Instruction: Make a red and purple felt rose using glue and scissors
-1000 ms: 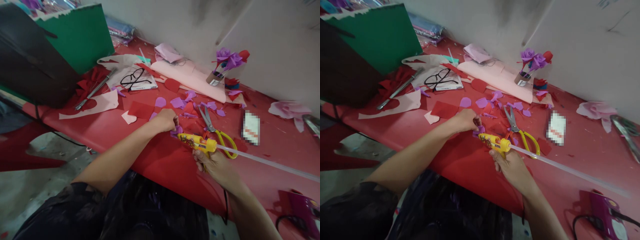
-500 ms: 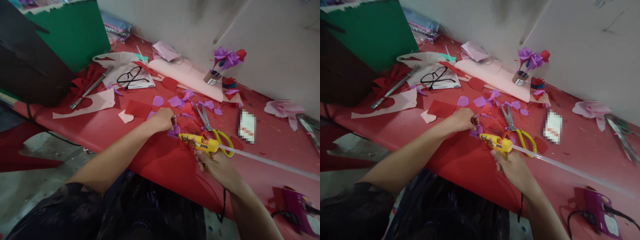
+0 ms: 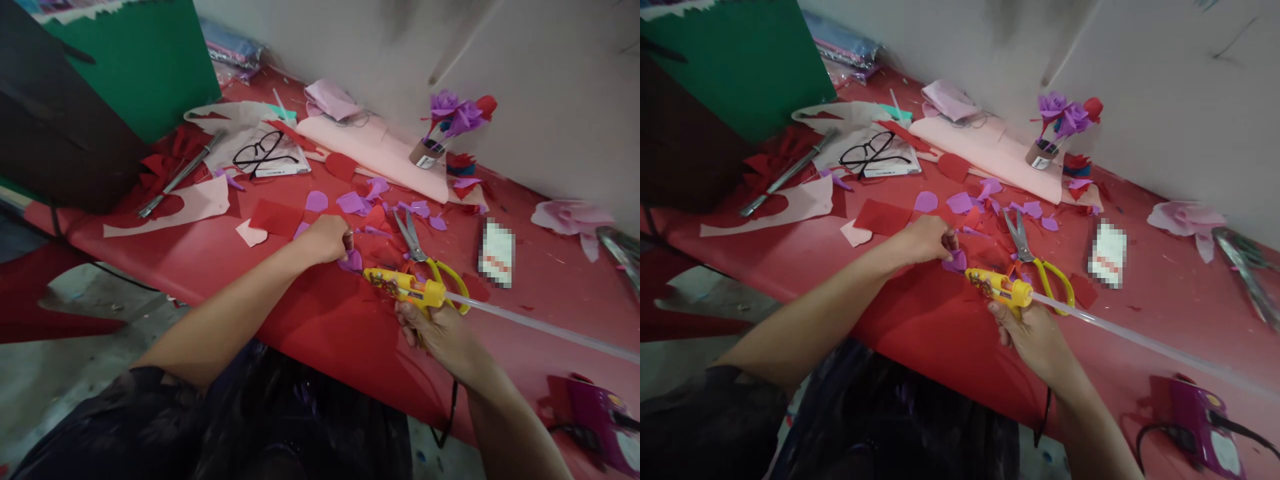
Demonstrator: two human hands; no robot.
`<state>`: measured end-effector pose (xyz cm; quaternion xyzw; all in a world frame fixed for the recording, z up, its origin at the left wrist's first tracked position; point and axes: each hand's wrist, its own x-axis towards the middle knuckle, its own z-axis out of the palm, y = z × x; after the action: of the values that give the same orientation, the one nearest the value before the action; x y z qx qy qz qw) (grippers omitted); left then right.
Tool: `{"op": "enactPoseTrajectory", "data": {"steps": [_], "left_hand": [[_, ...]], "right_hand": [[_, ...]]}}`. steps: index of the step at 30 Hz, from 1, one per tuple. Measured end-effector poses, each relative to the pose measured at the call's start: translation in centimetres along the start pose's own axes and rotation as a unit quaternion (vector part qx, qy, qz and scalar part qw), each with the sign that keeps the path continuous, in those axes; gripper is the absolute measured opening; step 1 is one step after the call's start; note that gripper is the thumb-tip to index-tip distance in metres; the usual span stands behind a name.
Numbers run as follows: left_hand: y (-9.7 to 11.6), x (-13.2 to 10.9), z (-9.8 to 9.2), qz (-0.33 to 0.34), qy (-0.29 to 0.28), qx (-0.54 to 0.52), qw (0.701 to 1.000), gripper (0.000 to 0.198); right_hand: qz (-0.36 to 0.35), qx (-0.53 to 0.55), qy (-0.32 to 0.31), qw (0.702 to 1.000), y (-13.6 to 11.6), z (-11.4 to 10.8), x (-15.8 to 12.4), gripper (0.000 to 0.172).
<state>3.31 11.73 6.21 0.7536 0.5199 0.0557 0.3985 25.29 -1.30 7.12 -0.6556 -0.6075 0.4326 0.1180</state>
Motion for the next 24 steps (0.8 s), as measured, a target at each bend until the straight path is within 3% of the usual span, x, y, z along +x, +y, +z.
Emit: {"op": "enactPoseTrajectory", "data": {"steps": [20,24], "left_hand": [[0.09,-0.08,-0.08,-0.001,-0.002,-0.006,1.0,0.021],[-0.02,-0.14,-0.18,0.008,-0.001,0.004,1.0,0.019]], "right_hand": [[0.039,-0.027,0.005,0.999,0.2,-0.51,-0.34,0.057],[0.016,0.005,0.03,0.999,0.54,-0.59,-0.86,0.055]]}}
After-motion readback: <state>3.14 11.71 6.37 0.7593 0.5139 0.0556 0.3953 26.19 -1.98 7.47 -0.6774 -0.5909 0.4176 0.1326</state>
